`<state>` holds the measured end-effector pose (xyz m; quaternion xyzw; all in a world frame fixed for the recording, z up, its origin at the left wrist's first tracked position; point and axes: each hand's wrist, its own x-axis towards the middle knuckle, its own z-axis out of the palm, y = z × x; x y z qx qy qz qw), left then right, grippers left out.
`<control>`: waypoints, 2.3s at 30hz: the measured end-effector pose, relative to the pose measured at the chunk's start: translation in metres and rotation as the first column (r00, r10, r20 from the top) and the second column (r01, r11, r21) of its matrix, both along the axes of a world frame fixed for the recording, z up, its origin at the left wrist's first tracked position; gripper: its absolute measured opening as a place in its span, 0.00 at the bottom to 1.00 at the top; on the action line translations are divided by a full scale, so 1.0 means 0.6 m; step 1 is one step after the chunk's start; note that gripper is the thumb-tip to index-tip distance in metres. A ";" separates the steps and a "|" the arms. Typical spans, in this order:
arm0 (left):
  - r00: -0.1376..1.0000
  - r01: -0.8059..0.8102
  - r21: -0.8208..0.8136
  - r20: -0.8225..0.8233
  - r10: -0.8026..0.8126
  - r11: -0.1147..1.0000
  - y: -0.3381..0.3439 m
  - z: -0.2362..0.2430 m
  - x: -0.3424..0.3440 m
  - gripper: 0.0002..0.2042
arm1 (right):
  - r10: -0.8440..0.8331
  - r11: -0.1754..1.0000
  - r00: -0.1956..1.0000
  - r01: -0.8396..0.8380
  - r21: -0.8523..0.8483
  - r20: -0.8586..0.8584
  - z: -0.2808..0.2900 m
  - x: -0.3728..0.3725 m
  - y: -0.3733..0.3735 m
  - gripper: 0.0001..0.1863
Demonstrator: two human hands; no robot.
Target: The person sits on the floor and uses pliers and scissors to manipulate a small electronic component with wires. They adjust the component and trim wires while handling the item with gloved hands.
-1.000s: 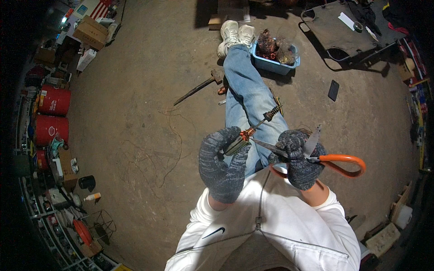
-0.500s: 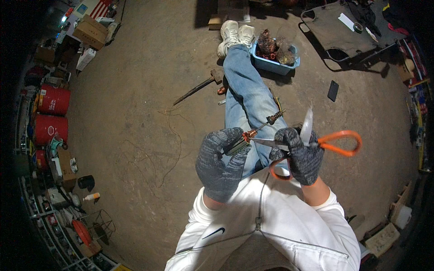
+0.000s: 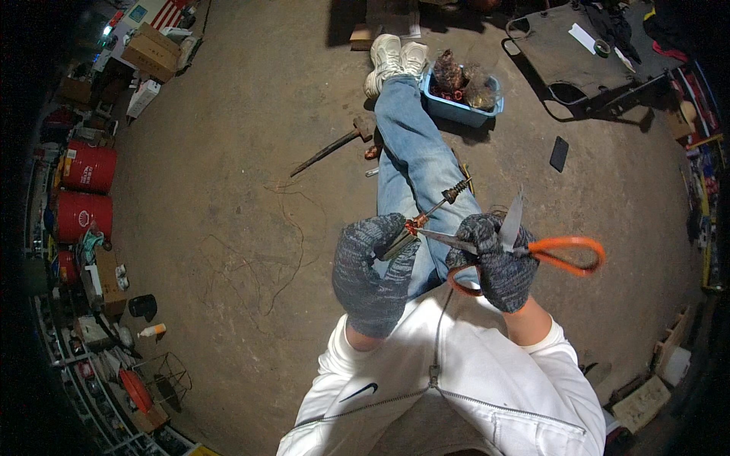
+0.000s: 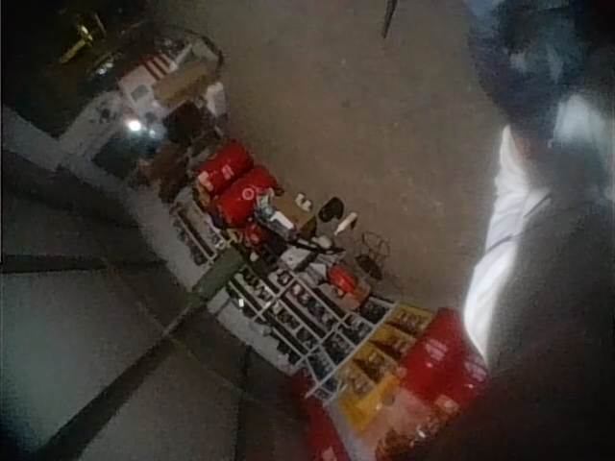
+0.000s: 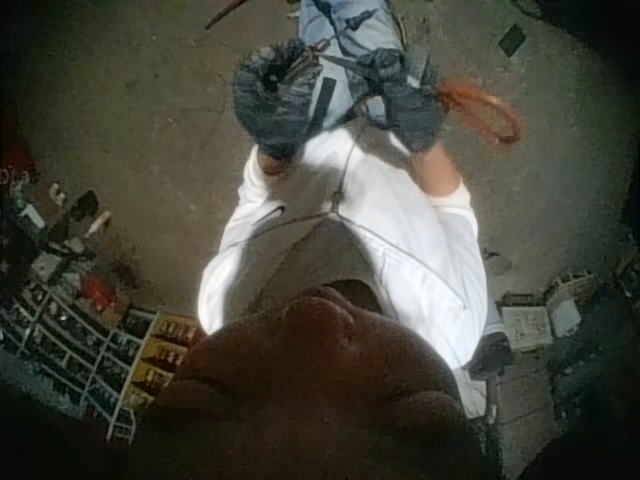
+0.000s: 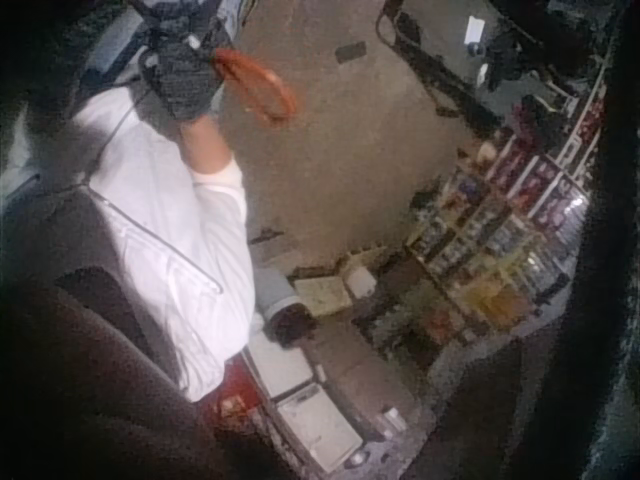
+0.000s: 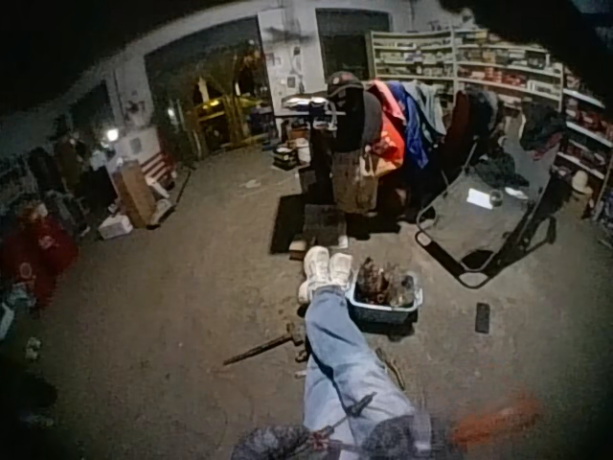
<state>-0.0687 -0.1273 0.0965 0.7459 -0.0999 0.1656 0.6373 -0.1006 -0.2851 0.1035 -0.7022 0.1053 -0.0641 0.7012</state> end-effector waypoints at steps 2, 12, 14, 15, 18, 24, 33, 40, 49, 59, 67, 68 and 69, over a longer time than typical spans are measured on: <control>0.996 -0.002 0.046 0.090 -0.002 0.999 0.000 -0.002 0.001 0.12 | 0.067 0.979 0.987 -0.094 0.182 0.148 -0.002 -0.006 0.005 0.09; 0.989 0.007 0.109 0.147 -0.023 0.994 0.002 0.000 0.001 0.12 | 0.194 0.976 0.902 -0.218 0.017 0.385 -0.036 -0.010 -0.005 0.05; 0.991 -0.002 0.098 0.130 -0.011 0.995 0.001 0.000 -0.001 0.12 | 0.189 0.981 0.908 -0.189 -0.038 0.373 -0.044 -0.015 -0.006 0.04; 0.994 0.003 0.079 0.108 -0.011 0.997 0.001 0.000 -0.001 0.13 | 0.185 0.983 0.929 -0.168 -0.080 0.321 -0.049 -0.019 -0.006 0.03; 0.997 -0.005 0.050 0.077 0.001 0.999 0.001 0.000 -0.003 0.13 | 0.246 0.894 0.922 -0.096 -0.438 0.299 -0.070 -0.022 -0.021 0.03; 0.998 -0.029 0.011 0.061 0.028 1.000 0.001 0.002 -0.002 0.13 | 0.256 0.832 0.881 0.008 -0.555 0.397 -0.089 -0.008 -0.024 0.05; 0.992 -0.011 0.068 0.124 0.003 0.998 0.005 0.000 0.002 0.13 | 0.343 0.870 0.874 -0.158 -0.466 0.345 -0.007 0.013 -0.007 0.06; 0.989 0.066 0.178 0.118 -0.088 0.982 0.015 0.001 0.010 0.12 | 0.095 0.995 0.992 -0.096 0.012 0.079 0.006 -0.001 -0.009 0.08; 0.981 0.149 0.238 0.089 -0.174 0.960 0.022 0.003 0.009 0.13 | 0.050 0.997 0.999 -0.049 -0.053 0.006 -0.023 0.011 -0.033 0.11; 0.990 0.133 -0.163 -0.032 -0.140 0.978 0.015 0.000 0.002 0.21 | -0.062 0.959 0.995 0.080 -0.271 0.072 -0.037 0.000 -0.021 0.09; 0.981 0.142 -0.052 -0.125 -0.147 0.989 0.015 0.003 0.006 0.23 | -0.023 0.999 0.999 0.022 -0.043 -0.024 0.001 -0.012 -0.008 0.07; 0.983 0.124 -0.016 -0.132 -0.125 0.992 0.014 0.004 0.007 0.22 | 0.003 0.999 1.000 -0.003 -0.052 0.000 0.001 -0.012 -0.007 0.07; 0.981 0.145 0.003 -0.133 -0.144 0.989 0.014 0.005 0.009 0.21 | 0.001 0.999 0.992 -0.008 0.050 0.124 -0.001 -0.012 -0.005 0.07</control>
